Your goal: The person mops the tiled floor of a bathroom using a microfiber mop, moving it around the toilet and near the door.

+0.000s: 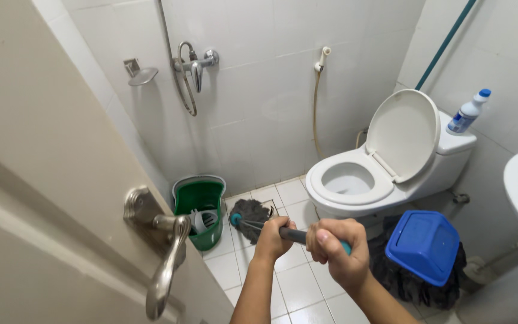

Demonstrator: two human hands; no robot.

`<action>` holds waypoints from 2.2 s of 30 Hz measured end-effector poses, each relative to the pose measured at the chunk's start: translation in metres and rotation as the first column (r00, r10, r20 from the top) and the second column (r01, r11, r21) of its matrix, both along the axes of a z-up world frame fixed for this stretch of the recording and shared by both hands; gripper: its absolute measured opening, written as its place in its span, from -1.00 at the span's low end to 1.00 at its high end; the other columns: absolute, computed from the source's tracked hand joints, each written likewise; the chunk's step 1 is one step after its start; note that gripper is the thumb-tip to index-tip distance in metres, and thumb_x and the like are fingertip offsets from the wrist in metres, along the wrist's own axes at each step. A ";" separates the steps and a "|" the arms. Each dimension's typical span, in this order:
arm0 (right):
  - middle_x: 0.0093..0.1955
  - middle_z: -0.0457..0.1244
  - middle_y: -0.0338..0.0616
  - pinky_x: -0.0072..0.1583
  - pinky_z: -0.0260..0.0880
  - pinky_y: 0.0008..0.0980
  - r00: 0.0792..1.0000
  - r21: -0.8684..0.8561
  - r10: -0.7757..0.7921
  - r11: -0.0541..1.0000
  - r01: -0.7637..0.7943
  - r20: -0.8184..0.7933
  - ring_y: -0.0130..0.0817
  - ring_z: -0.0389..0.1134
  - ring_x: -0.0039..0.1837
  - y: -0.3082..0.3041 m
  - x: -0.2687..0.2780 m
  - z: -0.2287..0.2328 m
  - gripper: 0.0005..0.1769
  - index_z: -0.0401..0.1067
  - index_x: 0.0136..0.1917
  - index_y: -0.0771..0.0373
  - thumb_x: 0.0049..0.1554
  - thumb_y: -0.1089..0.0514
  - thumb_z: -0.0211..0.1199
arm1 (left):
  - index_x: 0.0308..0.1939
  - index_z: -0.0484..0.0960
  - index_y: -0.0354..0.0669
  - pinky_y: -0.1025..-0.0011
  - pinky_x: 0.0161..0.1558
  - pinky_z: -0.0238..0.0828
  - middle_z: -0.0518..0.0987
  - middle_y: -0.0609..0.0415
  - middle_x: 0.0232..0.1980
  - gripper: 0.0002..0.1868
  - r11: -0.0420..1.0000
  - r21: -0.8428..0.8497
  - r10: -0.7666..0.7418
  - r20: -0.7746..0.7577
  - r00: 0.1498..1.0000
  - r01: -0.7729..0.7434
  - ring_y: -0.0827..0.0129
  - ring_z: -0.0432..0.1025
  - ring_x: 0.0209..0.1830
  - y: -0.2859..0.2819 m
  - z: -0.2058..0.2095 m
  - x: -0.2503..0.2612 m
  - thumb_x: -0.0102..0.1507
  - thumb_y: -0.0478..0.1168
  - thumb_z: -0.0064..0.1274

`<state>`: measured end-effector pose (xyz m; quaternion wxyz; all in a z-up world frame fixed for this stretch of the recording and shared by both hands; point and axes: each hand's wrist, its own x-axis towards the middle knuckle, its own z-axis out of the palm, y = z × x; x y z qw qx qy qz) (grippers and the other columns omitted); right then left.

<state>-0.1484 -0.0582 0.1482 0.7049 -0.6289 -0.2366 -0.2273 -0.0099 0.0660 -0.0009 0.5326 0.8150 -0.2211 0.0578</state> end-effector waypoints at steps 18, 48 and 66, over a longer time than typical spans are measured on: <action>-0.57 0.11 -0.13 -0.34 0.20 -0.36 0.997 -0.035 0.074 0.997 -0.073 0.029 -0.37 0.13 -0.48 -0.052 -0.237 0.055 -0.51 0.17 -0.52 0.32 0.26 0.24 0.01 | -0.32 0.65 -0.27 0.35 -0.43 0.37 0.53 -0.03 -0.56 -0.91 0.983 -0.183 -0.015 0.051 0.999 0.025 0.36 0.40 -0.57 -0.054 0.041 -0.249 0.22 -0.36 0.03; -0.55 0.07 -0.15 -0.38 0.16 -0.30 0.988 0.291 0.018 0.955 -0.063 0.155 -0.36 0.07 -0.52 -0.045 -0.265 0.085 -0.60 0.16 -0.47 0.33 0.19 0.23 0.05 | -0.53 0.41 -0.21 0.32 -0.53 0.33 0.44 -0.03 -0.62 -0.69 0.962 -0.274 0.110 0.429 0.897 0.014 0.14 0.43 -0.64 -0.069 0.032 -0.278 0.29 -0.29 0.12; -0.52 0.21 -0.18 -0.34 0.21 -0.45 0.989 -0.128 -0.118 0.983 0.128 0.087 -0.47 0.22 -0.46 0.042 -0.010 -0.010 -0.56 0.28 -0.47 0.34 0.22 0.17 -0.01 | -0.06 0.61 -0.06 -0.08 0.22 0.06 0.59 0.01 -0.02 -0.75 0.949 0.220 0.163 0.273 0.948 -0.227 0.09 0.37 0.13 0.030 -0.015 -0.014 0.20 -0.14 0.09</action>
